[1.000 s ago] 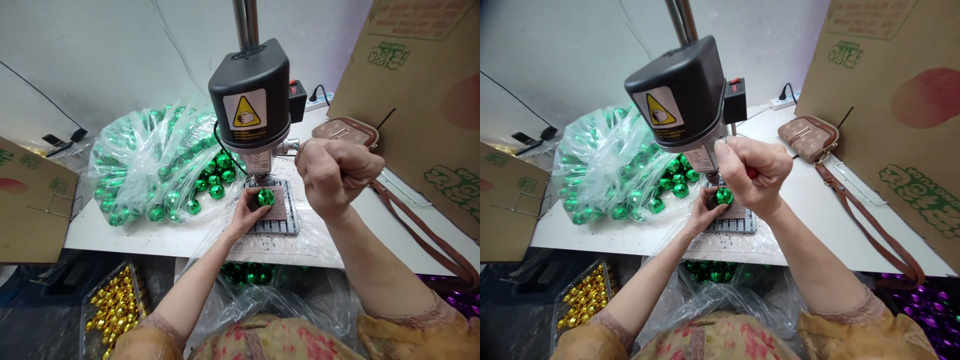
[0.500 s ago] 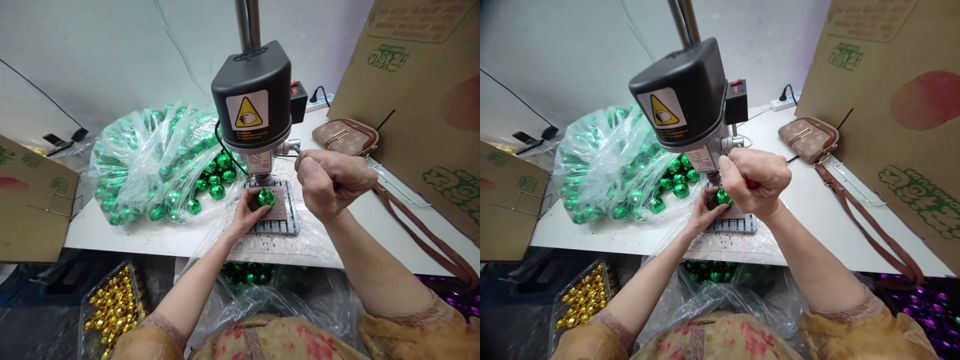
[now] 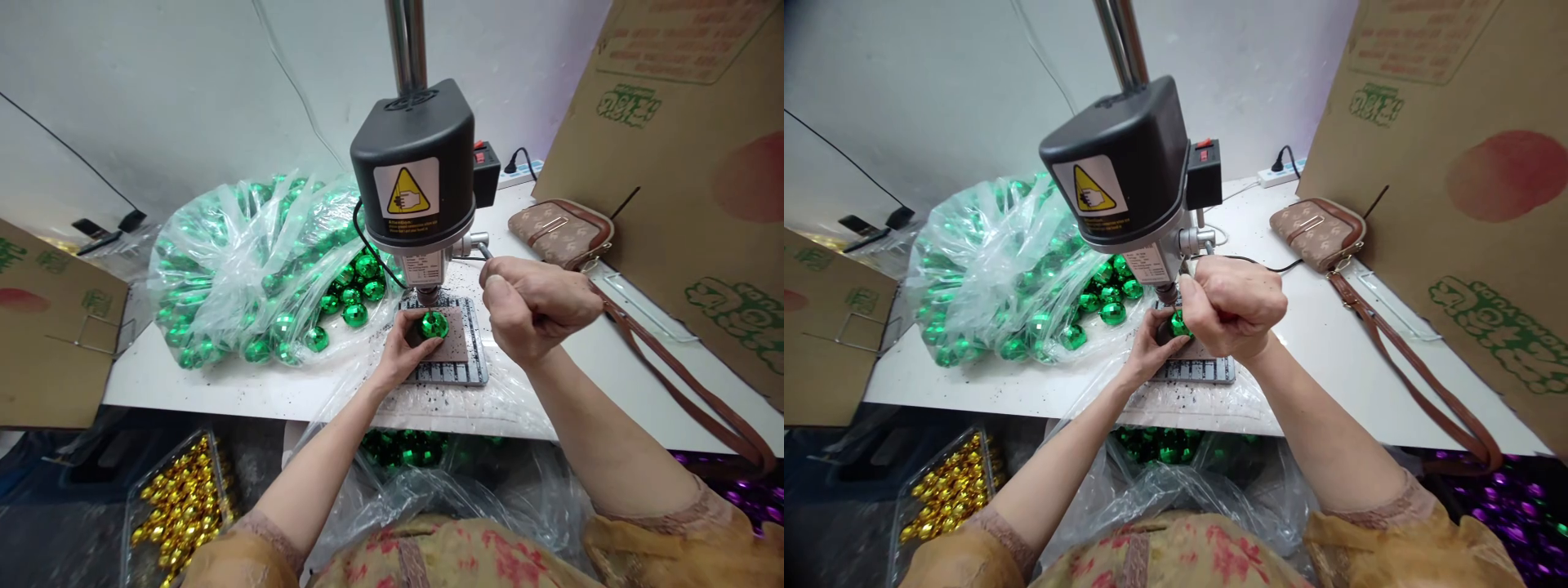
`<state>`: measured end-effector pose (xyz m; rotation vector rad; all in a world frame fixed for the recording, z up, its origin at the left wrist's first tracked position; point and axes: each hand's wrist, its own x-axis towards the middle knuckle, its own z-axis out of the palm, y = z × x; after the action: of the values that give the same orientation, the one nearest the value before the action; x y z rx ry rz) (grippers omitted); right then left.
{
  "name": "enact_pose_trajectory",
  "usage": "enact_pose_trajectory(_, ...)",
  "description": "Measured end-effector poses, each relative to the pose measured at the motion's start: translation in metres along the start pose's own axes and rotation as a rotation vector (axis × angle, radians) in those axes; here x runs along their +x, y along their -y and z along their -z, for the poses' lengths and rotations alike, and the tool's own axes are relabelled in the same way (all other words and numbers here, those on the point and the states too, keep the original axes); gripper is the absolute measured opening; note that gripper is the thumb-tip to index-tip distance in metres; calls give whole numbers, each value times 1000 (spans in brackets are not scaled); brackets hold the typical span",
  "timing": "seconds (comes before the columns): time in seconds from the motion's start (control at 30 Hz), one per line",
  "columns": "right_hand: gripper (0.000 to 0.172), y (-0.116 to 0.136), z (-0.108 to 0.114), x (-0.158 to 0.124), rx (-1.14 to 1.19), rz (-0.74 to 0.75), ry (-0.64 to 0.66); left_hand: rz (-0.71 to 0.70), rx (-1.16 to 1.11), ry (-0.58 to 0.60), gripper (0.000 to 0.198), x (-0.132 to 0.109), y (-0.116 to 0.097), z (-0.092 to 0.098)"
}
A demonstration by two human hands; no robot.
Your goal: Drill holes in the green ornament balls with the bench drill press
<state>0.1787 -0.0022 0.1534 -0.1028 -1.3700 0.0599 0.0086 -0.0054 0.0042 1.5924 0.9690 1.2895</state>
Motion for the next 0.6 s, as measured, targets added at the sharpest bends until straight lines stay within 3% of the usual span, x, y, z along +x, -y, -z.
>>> enact_pose_trajectory(0.2,44,4,4,-7,5,-4,73,17,-30,-10,55,-1,0,0)
enact_pose_trajectory(0.4,48,6,-9,20,58,-223,-94,45,-18,-34,54,0,-1,-3)
enact_pose_trajectory(0.53,47,3,-14,40,54,-362,-157,27,146,-179,44,-14,-22,-1)
enact_pose_trajectory(0.6,47,1,-12,42,78,-387,-153,-2,260,-144,39,-34,-41,7)
